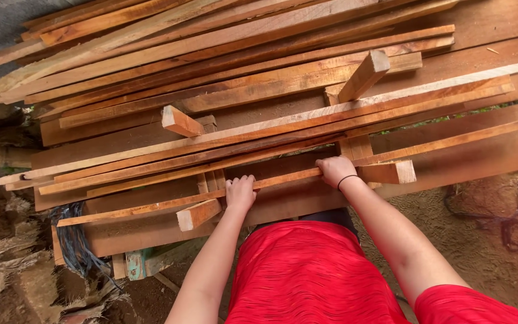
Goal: Organizing and sorting thin wooden slats on a workbench.
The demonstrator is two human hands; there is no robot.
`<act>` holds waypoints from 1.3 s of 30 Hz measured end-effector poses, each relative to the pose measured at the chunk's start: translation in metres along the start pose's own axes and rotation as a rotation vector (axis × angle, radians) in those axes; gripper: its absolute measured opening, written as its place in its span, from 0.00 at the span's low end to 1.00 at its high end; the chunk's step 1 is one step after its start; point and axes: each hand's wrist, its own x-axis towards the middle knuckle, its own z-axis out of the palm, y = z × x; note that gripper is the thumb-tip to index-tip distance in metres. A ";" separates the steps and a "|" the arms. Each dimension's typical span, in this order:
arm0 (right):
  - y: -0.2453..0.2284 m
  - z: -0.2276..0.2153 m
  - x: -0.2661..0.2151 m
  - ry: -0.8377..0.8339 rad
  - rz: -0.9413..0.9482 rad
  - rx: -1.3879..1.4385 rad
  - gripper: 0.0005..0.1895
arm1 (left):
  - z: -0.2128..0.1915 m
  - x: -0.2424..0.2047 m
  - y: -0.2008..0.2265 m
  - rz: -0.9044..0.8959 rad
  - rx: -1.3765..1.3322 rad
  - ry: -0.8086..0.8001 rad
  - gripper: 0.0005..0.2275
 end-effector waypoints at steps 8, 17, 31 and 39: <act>-0.003 0.007 0.002 0.057 0.002 -0.034 0.11 | -0.003 -0.006 0.003 -0.034 -0.007 0.027 0.16; -0.001 0.005 0.008 0.026 -0.016 -0.042 0.17 | -0.003 -0.004 0.011 -0.144 -0.052 0.029 0.15; -0.010 -0.053 -0.046 0.481 -0.231 0.291 0.30 | -0.049 -0.057 0.043 -0.080 -0.181 0.229 0.31; -0.029 -0.057 -0.042 0.154 0.030 -0.017 0.57 | -0.048 -0.039 0.057 -0.268 -0.065 0.035 0.46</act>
